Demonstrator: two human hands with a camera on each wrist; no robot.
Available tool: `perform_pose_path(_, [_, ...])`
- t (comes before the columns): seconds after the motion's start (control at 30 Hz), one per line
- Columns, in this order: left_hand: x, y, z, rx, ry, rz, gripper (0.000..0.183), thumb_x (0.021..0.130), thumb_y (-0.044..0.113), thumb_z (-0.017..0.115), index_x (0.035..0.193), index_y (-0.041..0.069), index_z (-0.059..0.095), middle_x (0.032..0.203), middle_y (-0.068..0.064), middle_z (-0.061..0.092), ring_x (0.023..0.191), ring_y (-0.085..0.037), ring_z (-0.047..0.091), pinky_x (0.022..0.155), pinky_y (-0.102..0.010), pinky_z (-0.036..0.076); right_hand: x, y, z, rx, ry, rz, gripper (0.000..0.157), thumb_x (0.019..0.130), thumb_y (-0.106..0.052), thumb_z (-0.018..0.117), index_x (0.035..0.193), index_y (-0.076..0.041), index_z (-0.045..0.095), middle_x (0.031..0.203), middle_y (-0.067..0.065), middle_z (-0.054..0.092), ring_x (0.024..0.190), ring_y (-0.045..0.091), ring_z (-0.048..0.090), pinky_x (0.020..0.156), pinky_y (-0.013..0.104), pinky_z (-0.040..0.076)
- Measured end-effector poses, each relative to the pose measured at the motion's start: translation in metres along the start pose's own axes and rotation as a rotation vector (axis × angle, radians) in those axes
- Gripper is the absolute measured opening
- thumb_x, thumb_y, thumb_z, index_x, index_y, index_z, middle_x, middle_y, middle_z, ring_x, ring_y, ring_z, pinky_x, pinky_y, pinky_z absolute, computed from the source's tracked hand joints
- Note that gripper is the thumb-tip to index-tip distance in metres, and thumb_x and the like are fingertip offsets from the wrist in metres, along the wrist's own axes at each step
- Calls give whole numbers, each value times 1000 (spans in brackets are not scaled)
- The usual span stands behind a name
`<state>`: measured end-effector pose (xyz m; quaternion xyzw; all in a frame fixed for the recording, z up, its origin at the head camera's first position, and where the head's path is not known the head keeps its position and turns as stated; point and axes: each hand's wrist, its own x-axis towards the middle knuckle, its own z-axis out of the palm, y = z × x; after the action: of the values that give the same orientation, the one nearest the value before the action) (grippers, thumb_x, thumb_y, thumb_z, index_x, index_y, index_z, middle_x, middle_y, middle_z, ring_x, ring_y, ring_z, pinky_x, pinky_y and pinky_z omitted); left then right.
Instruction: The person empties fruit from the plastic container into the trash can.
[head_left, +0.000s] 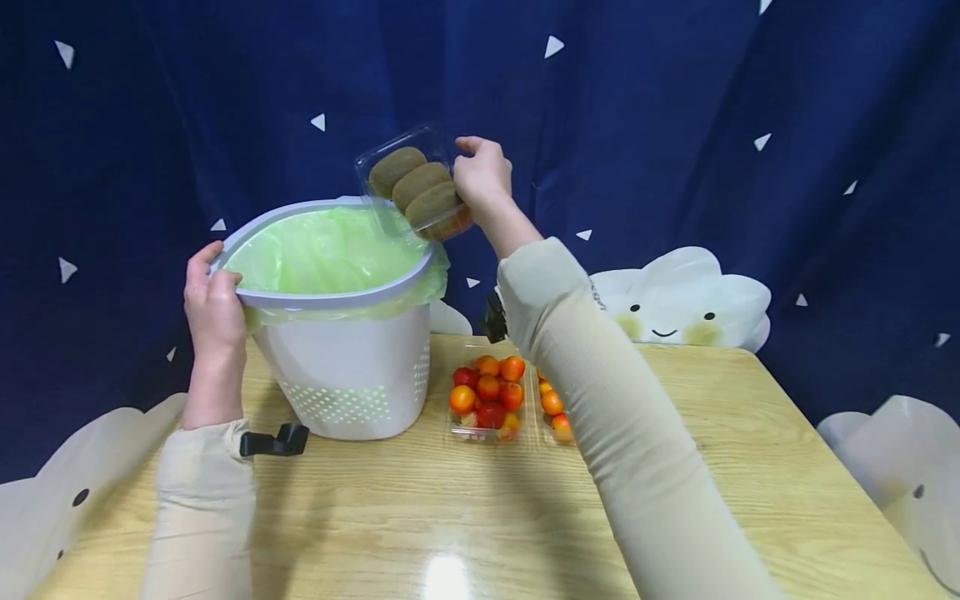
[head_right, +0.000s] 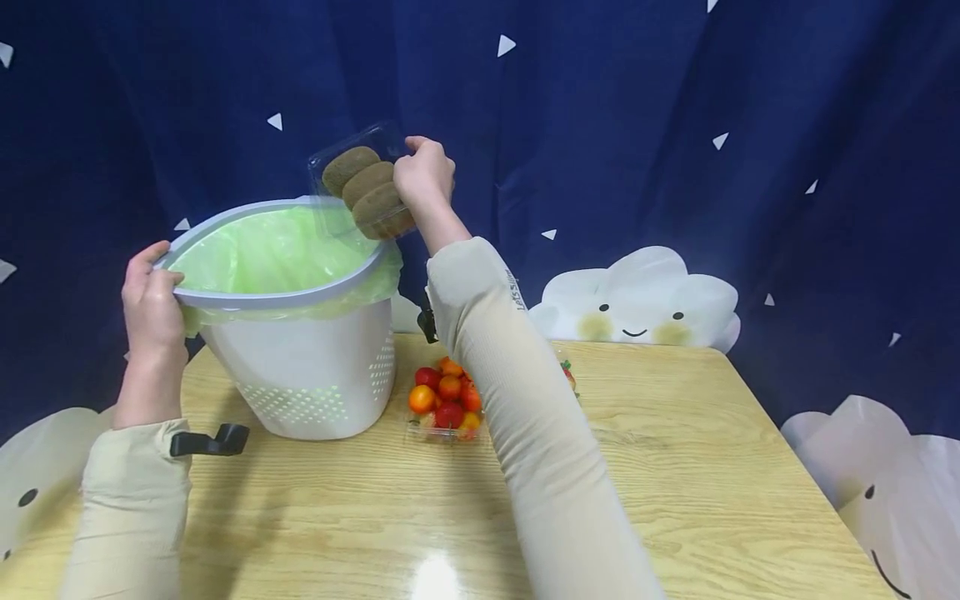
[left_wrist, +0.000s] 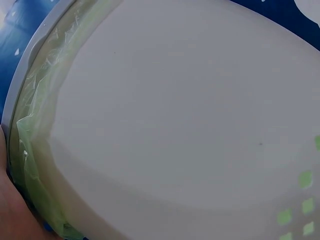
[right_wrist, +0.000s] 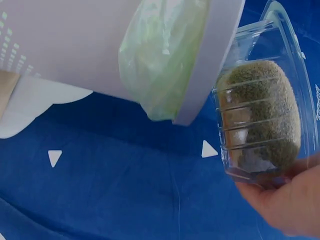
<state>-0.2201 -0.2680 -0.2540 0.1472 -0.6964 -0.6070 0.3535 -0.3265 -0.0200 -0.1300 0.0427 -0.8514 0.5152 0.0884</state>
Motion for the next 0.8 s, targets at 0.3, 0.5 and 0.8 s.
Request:
perform_pose_path(0.3, [-2,0,0,-5,7,6,49,86,11,31,134,12,40,135,-8,42,114,-14,38,95,-22,25,2,-4,11,-29,5,-58,38,94,-18,43,129,-29,52,132,-9,50,121,6,40,96,21,33])
perform_pose_path(0.5, [-1,2,-1,-12,17,2,49,86,9,31,134,12,41,134,-8,43,113,-14,39,94,-22,25,5,-5,13,-12,-33,-121,37,94,-20,46,128,-30,52,126,-11,56,117,1,44,95,17,32])
perform_pose_path(0.8, [-3,4,-1,-6,16,-2,50,85,9,31,134,12,42,133,-8,43,113,-14,39,94,-22,26,12,-2,16,131,-114,-240,36,93,-13,47,128,-20,53,120,-4,60,113,-1,51,90,8,32])
